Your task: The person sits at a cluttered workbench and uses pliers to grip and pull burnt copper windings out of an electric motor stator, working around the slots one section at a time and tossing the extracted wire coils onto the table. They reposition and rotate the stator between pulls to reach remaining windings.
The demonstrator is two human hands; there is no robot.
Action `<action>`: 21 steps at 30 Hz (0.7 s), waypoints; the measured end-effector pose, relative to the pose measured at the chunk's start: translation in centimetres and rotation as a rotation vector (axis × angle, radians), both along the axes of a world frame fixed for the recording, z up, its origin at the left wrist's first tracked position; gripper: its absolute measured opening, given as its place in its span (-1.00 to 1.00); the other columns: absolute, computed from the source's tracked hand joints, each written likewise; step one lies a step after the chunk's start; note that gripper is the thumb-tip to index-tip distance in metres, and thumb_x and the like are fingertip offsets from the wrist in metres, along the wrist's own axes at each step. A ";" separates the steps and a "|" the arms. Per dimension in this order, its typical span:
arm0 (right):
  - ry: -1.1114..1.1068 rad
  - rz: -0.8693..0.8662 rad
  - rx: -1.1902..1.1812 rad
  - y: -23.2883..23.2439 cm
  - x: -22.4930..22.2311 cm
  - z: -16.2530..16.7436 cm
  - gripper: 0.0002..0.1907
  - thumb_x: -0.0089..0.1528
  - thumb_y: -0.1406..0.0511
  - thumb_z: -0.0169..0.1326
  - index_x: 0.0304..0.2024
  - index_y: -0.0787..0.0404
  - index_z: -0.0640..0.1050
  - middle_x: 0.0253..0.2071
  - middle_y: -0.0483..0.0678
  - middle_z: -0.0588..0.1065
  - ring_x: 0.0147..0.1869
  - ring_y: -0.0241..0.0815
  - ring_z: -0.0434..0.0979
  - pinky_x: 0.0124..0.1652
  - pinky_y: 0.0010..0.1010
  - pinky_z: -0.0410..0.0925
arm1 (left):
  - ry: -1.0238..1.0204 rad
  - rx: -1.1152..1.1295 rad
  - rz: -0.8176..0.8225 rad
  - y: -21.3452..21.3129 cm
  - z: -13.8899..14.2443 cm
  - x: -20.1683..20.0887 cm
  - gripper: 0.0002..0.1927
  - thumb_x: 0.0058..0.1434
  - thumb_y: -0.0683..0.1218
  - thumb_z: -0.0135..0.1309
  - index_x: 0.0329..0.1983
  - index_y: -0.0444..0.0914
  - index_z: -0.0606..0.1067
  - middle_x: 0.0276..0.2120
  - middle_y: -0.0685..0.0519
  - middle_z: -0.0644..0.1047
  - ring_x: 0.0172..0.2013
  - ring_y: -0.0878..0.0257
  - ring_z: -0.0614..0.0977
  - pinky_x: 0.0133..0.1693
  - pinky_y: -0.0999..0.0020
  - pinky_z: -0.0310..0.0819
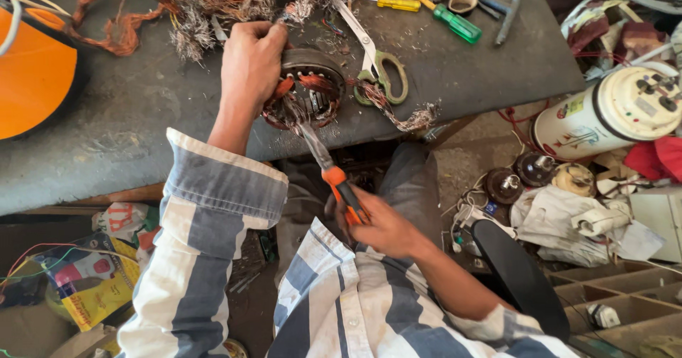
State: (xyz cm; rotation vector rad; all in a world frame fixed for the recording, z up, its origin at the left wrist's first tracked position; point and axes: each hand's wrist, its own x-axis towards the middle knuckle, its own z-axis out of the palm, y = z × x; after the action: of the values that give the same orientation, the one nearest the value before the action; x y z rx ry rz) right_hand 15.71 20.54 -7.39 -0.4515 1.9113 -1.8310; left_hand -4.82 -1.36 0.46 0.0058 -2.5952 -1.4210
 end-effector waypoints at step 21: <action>0.310 -0.302 0.504 16.6 -6.1 8.9 -0.49 0.13 0.30 0.08 0.16 0.19 0.47 -0.09 -0.06 0.49 -0.20 -0.16 0.51 -0.24 -0.33 0.38 | -0.084 0.067 -0.028 0.0 0.3 -0.4 -0.60 0.14 0.07 0.00 -0.28 -0.34 0.65 -0.43 -0.17 0.64 -0.35 0.05 0.70 -0.20 0.22 0.51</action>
State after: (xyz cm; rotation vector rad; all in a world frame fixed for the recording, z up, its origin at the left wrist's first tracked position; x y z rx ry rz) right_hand 9.66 37.13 1.55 -0.2959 2.6749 -1.4156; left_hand -5.23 -1.41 0.72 0.0386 -2.6227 -1.5486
